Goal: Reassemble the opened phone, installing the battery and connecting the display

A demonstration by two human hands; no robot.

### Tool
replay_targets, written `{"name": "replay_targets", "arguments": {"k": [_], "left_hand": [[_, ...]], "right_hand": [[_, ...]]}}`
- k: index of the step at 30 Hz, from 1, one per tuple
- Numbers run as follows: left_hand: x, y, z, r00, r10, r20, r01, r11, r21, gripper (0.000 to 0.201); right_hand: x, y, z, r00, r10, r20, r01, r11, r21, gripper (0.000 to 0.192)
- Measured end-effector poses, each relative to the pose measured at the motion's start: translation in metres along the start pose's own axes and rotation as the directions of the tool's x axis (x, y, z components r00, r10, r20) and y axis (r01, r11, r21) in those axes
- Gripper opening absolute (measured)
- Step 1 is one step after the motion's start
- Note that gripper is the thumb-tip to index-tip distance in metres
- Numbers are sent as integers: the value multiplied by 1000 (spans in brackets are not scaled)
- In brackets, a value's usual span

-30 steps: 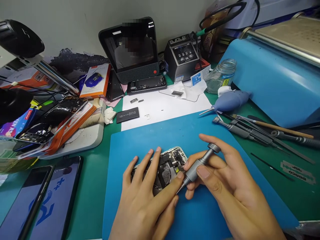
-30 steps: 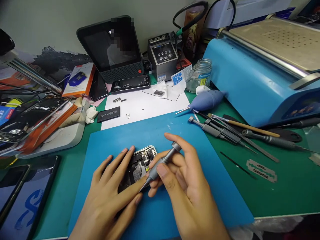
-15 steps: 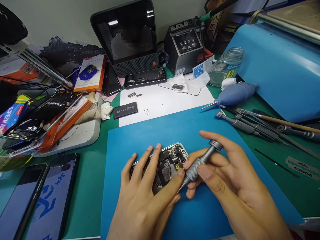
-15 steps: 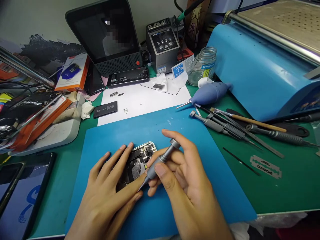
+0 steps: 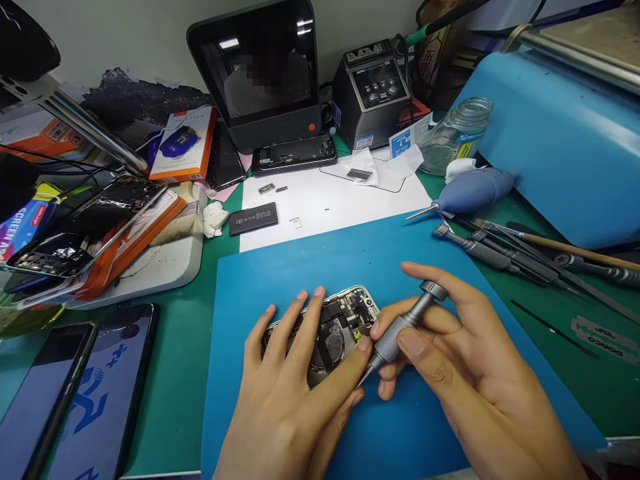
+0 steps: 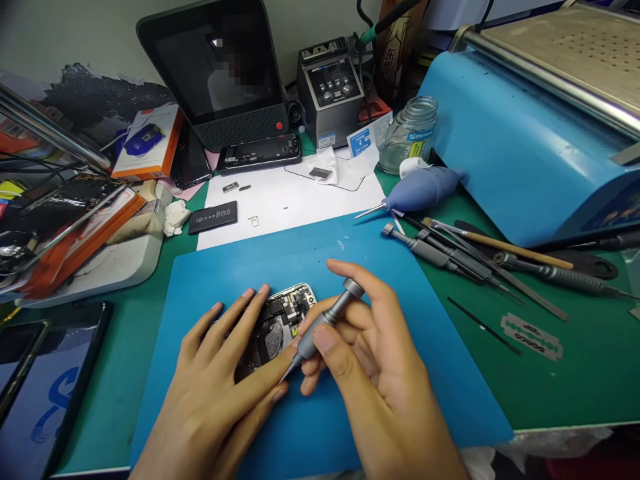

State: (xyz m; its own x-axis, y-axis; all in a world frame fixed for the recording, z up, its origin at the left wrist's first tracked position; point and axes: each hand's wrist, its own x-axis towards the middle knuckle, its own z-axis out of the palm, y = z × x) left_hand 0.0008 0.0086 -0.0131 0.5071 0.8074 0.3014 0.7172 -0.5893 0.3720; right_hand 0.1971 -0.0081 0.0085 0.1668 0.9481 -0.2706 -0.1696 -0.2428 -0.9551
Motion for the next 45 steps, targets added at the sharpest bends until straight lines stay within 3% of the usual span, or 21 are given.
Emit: {"name": "replay_targets", "arguments": {"k": [16,45], "left_hand": [[-2,-2,0,999,22,24,-23,999,26,33],[2,3,0,999,-16,-40,15,1000,-22,27]], "right_hand": [[1,1,0,1000,-19,6,19,1000,3,46],[4,5,-5,994,-96,48,96,995,2,48]]}}
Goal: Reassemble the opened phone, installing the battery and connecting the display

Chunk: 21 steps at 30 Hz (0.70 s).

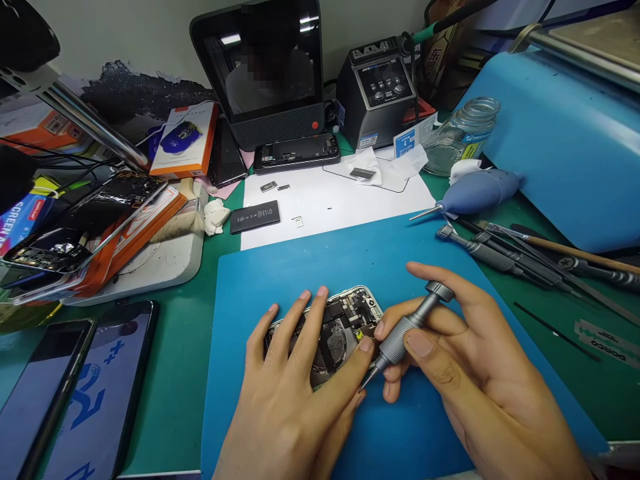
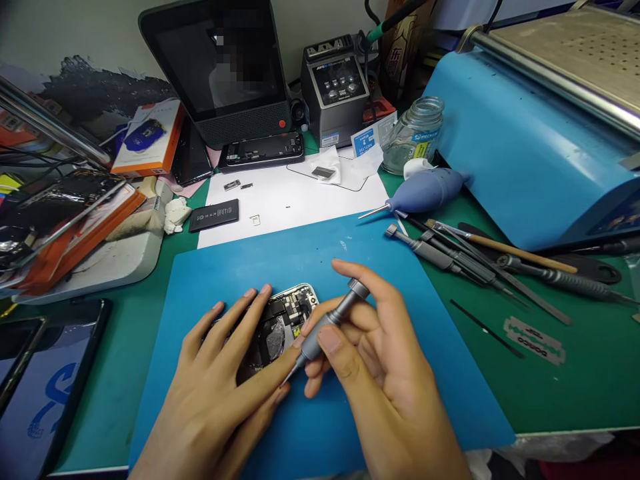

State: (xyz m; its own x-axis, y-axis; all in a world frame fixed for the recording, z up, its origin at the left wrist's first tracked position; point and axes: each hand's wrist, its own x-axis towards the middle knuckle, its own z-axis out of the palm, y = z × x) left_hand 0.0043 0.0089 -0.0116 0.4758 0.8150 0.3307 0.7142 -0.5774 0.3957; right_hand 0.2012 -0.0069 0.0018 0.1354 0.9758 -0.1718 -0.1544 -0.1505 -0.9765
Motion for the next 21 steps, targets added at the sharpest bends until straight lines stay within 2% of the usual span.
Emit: {"name": "replay_targets", "arguments": {"k": [10,21], "left_hand": [[0,0,1,1000,9,-13,-9,1000,3,29],[0,0,0,1000,9,16,-10,1000,16,29]], "right_hand": [[3,-1,0,1000,-16,8,16,1000,-20,45],[-2,-4,0,999,41,-28,-41,999,-24,44]]}}
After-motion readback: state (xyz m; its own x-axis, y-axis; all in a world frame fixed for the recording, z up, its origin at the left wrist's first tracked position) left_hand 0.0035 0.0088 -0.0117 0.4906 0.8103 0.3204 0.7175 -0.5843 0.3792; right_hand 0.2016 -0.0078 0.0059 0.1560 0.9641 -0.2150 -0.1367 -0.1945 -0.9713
